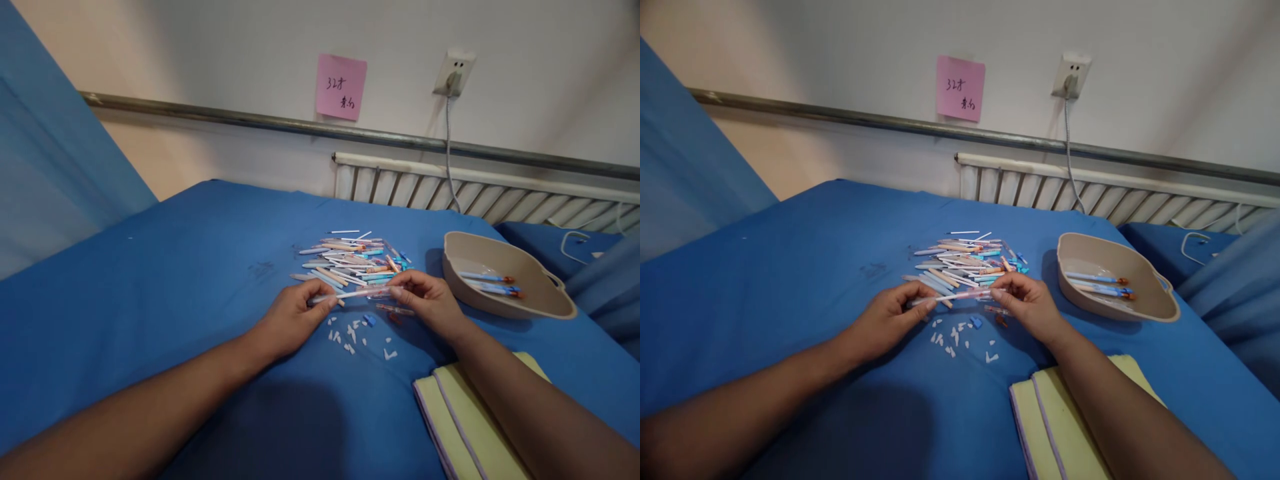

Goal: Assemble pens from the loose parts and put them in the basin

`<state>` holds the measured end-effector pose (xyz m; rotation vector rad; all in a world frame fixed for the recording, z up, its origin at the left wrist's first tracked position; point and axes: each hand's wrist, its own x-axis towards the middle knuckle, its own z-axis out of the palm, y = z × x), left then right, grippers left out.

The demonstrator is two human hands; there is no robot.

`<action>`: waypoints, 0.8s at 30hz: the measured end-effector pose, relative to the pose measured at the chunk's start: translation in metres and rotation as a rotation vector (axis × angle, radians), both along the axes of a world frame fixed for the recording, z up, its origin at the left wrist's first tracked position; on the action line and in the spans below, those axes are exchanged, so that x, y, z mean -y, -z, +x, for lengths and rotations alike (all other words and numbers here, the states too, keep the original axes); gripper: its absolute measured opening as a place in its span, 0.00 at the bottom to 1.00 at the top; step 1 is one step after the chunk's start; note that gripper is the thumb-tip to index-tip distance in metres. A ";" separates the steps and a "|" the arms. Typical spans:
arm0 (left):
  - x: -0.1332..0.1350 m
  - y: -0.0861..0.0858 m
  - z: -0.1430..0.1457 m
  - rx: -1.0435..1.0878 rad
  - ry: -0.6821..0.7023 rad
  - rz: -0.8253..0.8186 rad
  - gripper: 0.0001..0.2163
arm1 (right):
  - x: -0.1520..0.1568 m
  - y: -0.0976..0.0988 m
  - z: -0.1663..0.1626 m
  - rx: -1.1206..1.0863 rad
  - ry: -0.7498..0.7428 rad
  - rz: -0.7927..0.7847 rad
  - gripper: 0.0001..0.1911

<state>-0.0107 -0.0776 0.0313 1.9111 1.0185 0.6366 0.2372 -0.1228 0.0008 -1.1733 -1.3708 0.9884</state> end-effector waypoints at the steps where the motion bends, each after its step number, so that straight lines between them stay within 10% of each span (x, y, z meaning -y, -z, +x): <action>1: 0.001 0.000 0.000 -0.038 0.017 0.030 0.11 | 0.001 0.000 -0.003 0.004 -0.025 -0.008 0.11; 17: 0.007 -0.003 -0.003 -0.134 0.101 0.216 0.11 | 0.012 -0.006 -0.027 0.088 -0.019 0.050 0.08; 24: 0.007 -0.001 0.000 -0.059 0.088 0.057 0.12 | 0.020 -0.007 -0.026 0.557 -0.007 0.321 0.13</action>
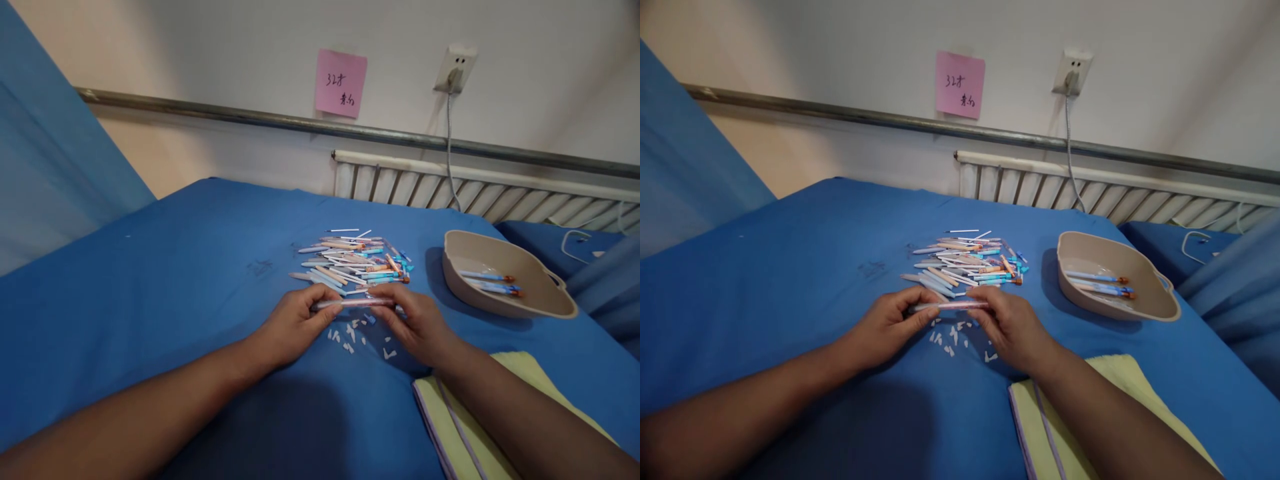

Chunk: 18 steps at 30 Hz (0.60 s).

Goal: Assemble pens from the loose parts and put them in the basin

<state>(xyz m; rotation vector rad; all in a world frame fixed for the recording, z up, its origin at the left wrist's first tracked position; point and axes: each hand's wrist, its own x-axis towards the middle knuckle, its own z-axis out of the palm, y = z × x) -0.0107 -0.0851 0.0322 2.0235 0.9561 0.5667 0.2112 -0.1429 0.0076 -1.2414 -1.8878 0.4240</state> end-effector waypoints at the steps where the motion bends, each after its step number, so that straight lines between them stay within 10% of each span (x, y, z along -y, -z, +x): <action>1: 0.000 0.000 0.000 0.012 -0.002 -0.013 0.11 | 0.001 0.000 0.000 0.057 -0.013 0.035 0.13; 11: 0.002 -0.003 -0.001 0.021 0.019 -0.023 0.11 | -0.002 0.002 0.008 0.300 -0.001 -0.030 0.08; 18: 0.002 0.002 -0.001 -0.046 0.074 0.089 0.11 | 0.004 -0.007 -0.002 0.074 -0.039 -0.136 0.09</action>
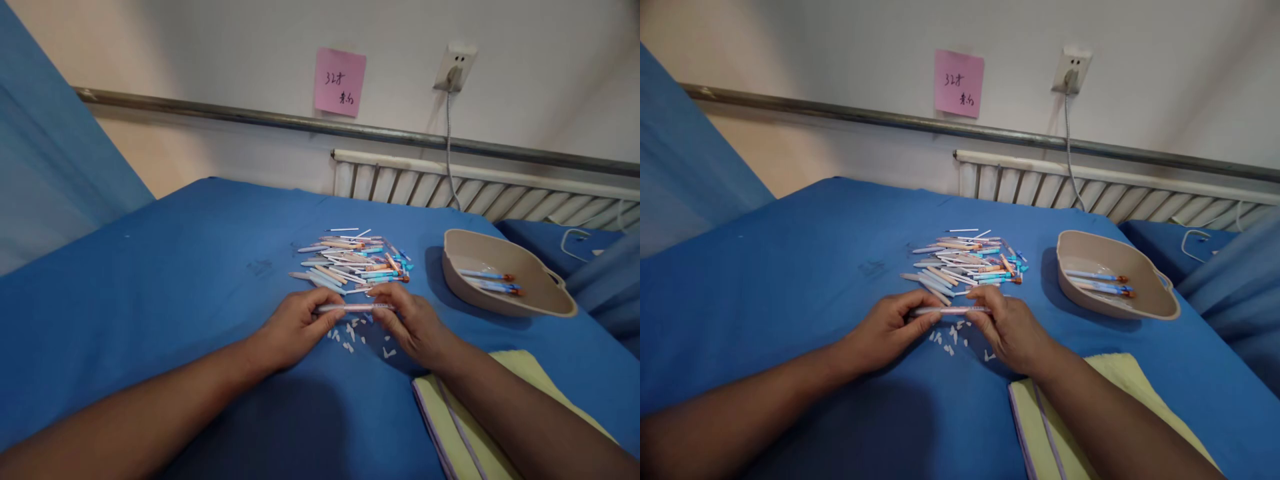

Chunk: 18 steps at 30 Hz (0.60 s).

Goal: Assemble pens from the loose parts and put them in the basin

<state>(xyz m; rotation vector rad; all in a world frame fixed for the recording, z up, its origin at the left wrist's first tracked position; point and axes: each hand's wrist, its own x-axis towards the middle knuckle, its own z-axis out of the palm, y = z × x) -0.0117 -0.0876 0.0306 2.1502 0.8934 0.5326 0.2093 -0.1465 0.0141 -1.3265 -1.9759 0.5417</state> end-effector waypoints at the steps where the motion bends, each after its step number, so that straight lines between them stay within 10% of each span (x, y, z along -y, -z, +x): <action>1: 0.000 0.000 0.000 -0.016 0.014 0.028 0.11 | 0.000 -0.001 -0.003 -0.081 0.011 -0.053 0.10; 7: 0.002 -0.001 -0.005 -0.100 0.125 0.301 0.11 | -0.003 0.002 -0.015 -0.696 -0.052 -0.723 0.20; 14: -0.004 -0.001 -0.001 -0.012 0.024 0.008 0.12 | 0.004 0.004 -0.015 -0.114 0.055 0.003 0.11; 18: -0.002 0.001 0.001 0.026 0.021 -0.026 0.11 | 0.004 0.001 -0.010 -0.016 0.009 0.055 0.06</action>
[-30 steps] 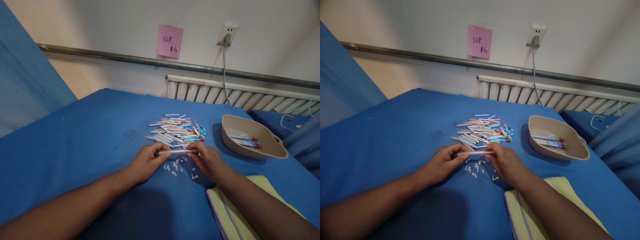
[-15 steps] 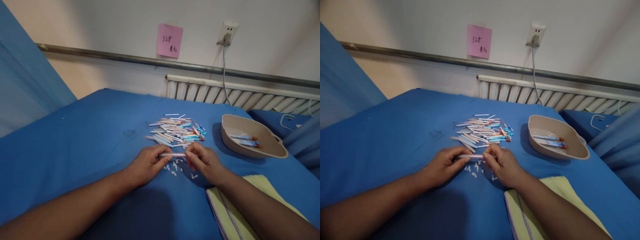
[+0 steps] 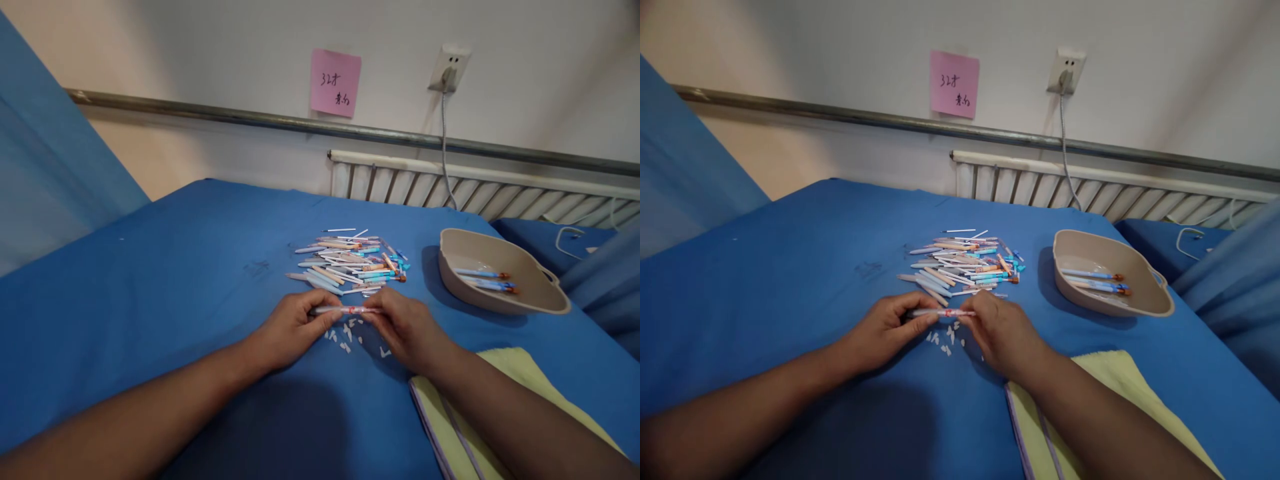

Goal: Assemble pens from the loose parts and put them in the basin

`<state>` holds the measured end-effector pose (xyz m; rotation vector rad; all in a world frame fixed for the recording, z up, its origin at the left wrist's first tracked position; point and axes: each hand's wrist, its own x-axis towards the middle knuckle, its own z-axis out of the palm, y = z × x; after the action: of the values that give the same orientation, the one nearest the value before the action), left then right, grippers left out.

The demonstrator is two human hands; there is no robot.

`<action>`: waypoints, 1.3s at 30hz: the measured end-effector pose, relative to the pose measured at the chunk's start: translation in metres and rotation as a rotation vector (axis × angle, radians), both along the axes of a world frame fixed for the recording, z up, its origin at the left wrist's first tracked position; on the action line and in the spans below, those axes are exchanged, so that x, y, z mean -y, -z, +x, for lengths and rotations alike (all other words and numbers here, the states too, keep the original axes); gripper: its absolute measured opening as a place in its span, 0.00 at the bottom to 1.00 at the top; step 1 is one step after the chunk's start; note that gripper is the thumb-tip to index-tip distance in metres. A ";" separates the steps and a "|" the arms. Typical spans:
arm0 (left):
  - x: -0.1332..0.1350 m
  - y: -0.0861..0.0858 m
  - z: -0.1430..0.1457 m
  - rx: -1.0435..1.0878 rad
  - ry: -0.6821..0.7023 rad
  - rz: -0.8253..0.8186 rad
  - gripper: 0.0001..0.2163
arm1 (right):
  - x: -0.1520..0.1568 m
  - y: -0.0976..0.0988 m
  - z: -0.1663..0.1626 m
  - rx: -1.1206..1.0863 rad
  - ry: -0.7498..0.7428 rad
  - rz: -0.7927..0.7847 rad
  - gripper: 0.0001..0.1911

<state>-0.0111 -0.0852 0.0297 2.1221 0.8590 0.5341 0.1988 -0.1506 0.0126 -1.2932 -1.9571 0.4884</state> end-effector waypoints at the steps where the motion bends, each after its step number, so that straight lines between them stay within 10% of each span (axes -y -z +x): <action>1: 0.001 0.000 -0.001 -0.010 0.011 0.053 0.11 | -0.001 0.000 0.000 -0.065 0.004 -0.074 0.06; 6: 0.002 -0.005 -0.006 -0.075 0.116 0.292 0.11 | -0.004 0.004 -0.005 -0.453 -0.060 -0.518 0.14; 12: 0.000 -0.002 -0.002 -0.044 0.010 0.100 0.11 | -0.002 0.003 -0.002 -0.030 -0.021 0.025 0.08; 15: 0.002 0.000 -0.001 -0.029 -0.001 0.077 0.10 | -0.002 0.002 0.000 0.044 -0.047 0.047 0.06; 24: 0.007 -0.008 -0.006 -0.103 0.140 0.344 0.10 | -0.005 0.002 -0.009 -0.593 -0.082 -0.647 0.16; 32: 0.002 -0.001 -0.002 -0.076 0.051 0.146 0.10 | 0.000 0.002 -0.002 0.063 -0.063 0.068 0.07; 39: 0.002 -0.001 -0.004 -0.124 0.039 0.137 0.09 | -0.002 -0.002 -0.001 -0.016 -0.040 -0.015 0.07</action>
<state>-0.0146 -0.0874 0.0302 2.3126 0.8684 0.4566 0.1980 -0.1484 0.0142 -1.2577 -1.9728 0.5318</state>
